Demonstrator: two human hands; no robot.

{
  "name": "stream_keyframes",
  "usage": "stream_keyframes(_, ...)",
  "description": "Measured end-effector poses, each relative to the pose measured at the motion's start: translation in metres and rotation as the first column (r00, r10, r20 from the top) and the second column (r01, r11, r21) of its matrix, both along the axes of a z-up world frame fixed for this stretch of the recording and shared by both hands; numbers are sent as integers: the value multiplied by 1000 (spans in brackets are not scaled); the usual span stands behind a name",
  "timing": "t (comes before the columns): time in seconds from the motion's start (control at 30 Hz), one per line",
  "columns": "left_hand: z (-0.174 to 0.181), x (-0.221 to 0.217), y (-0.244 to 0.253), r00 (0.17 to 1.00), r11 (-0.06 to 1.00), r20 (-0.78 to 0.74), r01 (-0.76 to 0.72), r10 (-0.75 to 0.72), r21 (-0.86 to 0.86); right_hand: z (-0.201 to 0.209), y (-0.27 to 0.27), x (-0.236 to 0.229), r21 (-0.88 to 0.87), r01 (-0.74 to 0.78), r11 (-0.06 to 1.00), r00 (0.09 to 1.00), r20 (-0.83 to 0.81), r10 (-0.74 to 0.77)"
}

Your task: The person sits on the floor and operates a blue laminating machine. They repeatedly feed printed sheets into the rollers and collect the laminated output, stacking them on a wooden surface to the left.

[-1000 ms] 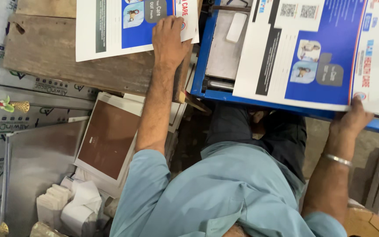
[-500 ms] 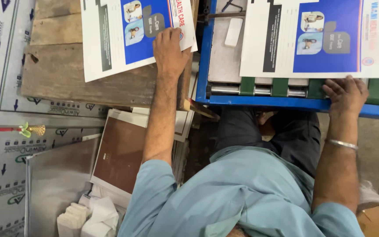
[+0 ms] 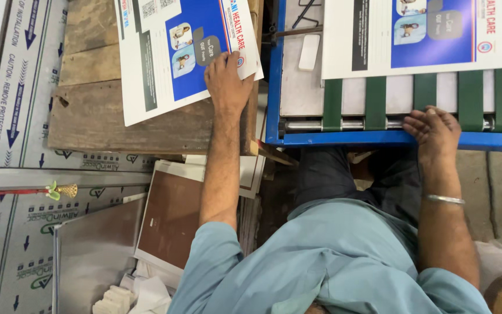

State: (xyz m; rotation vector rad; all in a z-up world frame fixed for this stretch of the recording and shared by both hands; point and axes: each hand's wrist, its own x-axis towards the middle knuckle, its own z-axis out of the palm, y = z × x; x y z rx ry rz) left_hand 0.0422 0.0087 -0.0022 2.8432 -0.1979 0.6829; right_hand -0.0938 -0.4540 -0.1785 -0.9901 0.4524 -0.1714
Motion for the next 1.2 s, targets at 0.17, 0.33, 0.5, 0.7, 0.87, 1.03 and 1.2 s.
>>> stream_keyframes(0.17, -2, 1, 1, 997, 1000, 67, 32, -31, 0, -3, 15, -3, -3, -25, 1000, 999, -21, 25)
stream_keyframes(0.33, 6, -4, 10, 987, 967, 159, 68, -29, -247, 16, 41, 2, 6, -114, 993, 993, -30, 115)
stream_keyframes(0.5, 10, -14, 1, 921, 981, 375, 160, -108, -110, 60, 91, -1, -121, -340, 933, 940, -19, 340)
stream_keyframes(0.7, 10, -19, -40, 882, 879, -80, 470, -465, 76, 112, 163, 36, -193, -685, 702, 706, 62, 706)
stream_keyframes(0.87, 14, -26, -53, 780, 762, -154, 625, -606, 171, 121, 215, 68, -8, -636, 772, 732, 311, 606)
stream_keyframes(1.03, 10, -24, -55, 745, 722, -113, 665, -657, 189, 100, 211, 75, 121, -379, 917, 900, 279, 335)
stream_keyframes(1.2, 13, -20, -40, 871, 850, -34, 486, -490, 201, 48, 101, 88, 186, 13, 982, 998, 53, -23)
